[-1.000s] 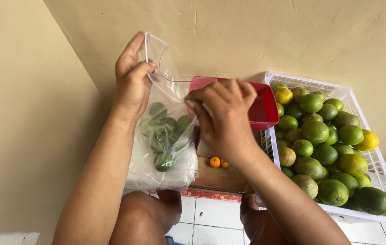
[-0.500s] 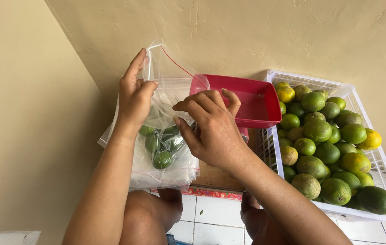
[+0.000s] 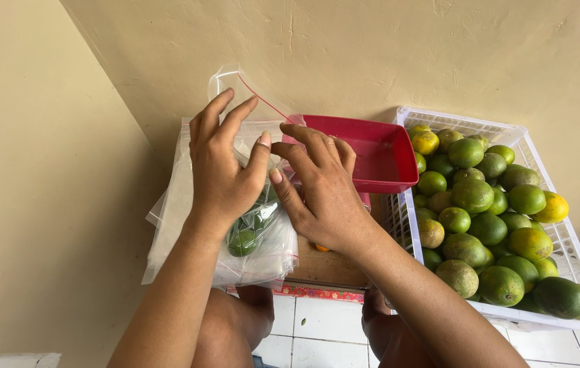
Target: Sorting and packaging citrus fruits from a plastic crate into zip-lock bags after weighing them.
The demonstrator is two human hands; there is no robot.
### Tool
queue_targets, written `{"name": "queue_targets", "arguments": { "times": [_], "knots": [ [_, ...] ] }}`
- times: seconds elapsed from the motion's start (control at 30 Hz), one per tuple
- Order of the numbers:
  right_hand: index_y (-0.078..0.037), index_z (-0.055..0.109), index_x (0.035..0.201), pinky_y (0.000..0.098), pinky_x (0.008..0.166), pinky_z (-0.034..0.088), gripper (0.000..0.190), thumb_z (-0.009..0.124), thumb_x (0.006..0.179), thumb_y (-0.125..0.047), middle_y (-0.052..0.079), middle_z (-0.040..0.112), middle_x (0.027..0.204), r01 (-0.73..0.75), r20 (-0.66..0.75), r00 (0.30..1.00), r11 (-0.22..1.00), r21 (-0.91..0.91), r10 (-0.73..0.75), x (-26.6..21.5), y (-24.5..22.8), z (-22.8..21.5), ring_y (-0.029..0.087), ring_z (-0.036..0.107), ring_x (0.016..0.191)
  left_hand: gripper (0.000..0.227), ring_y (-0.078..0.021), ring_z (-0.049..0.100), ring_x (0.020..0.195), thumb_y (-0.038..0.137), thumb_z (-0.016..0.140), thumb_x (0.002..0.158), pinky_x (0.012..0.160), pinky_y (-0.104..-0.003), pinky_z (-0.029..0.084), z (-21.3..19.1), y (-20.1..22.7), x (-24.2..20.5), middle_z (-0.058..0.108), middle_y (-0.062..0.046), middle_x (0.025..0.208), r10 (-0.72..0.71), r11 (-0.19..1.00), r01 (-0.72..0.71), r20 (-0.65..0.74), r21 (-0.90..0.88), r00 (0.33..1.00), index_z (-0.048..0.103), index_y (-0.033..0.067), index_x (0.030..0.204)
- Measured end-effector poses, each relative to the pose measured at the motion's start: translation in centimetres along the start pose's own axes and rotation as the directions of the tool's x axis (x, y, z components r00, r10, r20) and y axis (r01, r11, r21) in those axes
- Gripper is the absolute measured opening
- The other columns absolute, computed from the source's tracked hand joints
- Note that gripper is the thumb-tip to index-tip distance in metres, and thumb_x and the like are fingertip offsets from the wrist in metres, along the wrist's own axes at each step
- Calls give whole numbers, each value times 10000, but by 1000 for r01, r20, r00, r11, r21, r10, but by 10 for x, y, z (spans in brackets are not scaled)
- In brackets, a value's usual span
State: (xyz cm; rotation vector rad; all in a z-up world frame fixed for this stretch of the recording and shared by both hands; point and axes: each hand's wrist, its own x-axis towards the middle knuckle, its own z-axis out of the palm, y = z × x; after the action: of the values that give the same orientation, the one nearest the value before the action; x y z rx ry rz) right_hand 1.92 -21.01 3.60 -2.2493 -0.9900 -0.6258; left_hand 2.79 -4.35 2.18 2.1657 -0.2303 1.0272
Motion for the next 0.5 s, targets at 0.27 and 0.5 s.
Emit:
{"name": "queue_targets", "arguments": {
  "times": [0.27,0.5],
  "knots": [
    [-112,584,1290,508,1067,293,386,383,1082,-368,146,525,1459,-34,-52,998,999,0,34,-6,12,-21,299,526,1301,375,-296,518,1287,251,603,921,1080,-502,374,11,35,1,575,-73,1371,45,999,-45,-21,2,999,676,125,1267],
    [-127,586,1330,479,1085,286,418,367,1084,-384,131,545,1429,-119,-74,990,993,-1,119,-21,28,-46,276,522,1319,274,-320,544,1226,136,610,942,1068,-476,431,17,71,1,583,-129,1301,208,978,-210,-52,-20,977,720,44,1175]
  ]
}}
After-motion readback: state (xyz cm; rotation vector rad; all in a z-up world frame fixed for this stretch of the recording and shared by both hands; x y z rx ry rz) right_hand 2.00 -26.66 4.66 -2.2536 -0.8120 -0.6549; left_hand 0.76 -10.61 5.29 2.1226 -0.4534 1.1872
